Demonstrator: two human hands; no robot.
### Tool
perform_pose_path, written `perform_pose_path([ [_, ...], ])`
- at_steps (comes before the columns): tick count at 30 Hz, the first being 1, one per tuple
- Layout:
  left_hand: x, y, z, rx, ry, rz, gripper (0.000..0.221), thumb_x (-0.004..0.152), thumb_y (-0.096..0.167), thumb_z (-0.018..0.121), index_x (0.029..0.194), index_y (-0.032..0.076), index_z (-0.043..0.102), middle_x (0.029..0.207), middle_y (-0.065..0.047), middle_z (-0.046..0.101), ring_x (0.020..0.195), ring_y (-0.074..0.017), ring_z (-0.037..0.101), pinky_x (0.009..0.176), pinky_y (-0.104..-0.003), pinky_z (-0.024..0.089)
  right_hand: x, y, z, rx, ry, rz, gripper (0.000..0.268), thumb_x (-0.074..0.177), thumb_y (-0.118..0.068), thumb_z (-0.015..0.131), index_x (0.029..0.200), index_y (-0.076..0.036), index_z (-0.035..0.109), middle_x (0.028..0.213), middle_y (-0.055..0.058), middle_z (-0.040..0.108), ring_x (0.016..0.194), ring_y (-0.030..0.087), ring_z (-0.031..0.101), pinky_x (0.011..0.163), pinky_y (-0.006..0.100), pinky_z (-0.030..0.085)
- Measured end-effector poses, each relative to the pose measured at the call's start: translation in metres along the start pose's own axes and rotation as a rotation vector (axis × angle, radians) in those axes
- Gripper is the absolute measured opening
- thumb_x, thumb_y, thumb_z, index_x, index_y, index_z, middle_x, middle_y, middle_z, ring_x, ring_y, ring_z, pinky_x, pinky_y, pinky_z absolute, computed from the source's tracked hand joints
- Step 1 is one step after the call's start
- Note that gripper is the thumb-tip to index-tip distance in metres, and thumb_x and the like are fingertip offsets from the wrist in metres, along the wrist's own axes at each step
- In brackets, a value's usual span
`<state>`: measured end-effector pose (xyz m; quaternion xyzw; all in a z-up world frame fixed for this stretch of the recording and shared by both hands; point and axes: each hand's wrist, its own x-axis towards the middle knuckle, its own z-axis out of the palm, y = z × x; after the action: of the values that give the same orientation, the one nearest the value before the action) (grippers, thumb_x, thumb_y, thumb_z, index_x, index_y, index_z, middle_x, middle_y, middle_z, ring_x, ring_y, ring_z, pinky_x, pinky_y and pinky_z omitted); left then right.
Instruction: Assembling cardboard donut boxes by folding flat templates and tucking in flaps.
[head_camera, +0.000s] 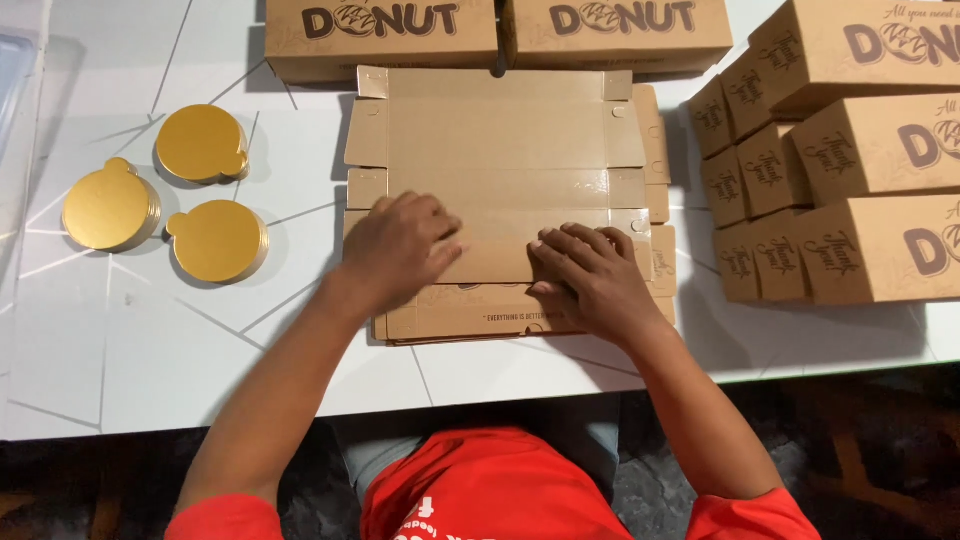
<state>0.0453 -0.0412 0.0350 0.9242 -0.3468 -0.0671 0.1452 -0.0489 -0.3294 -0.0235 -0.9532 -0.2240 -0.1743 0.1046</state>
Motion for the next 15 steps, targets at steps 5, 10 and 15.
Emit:
perform_pose_path([
  [5, 0.074, -0.078, 0.029, 0.056, 0.262, -0.126, 0.038, 0.096, 0.028, 0.062, 0.13, 0.013, 0.066, 0.127, -0.01, 0.06, 0.12, -0.0339, 0.053, 0.098, -0.055, 0.04, 0.008, -0.009, -0.011, -0.009, 0.215, -0.175, 0.033, 0.095, -0.046, 0.072, 0.116, -0.021, 0.076, 0.117, 0.002, 0.076, 0.106, 0.022, 0.067, 0.094, 0.043, 0.045],
  [10, 0.123, -0.108, 0.041, 0.197, 0.351, -0.044, 0.055, 0.09, 0.031, 0.069, 0.141, 0.014, 0.057, 0.146, -0.008, 0.053, 0.134, -0.0282, 0.044, 0.099, -0.055, 0.032, 0.012, -0.016, -0.029, -0.008, 0.296, -0.313, 0.024, 0.096, -0.04, 0.069, 0.105, -0.019, 0.076, 0.107, -0.001, 0.078, 0.088, 0.019, 0.072, 0.079, 0.039, 0.047],
  [15, 0.133, -0.106, 0.042, 0.113, 0.316, 0.01, 0.05, 0.085, 0.031, 0.082, 0.129, 0.015, 0.066, 0.117, -0.005, 0.057, 0.113, -0.0278, 0.052, 0.099, -0.05, 0.026, 0.008, -0.013, -0.025, 0.017, 0.236, -0.288, 0.028, 0.094, -0.041, 0.072, 0.108, -0.016, 0.074, 0.113, 0.001, 0.076, 0.091, 0.023, 0.069, 0.081, 0.041, 0.046],
])
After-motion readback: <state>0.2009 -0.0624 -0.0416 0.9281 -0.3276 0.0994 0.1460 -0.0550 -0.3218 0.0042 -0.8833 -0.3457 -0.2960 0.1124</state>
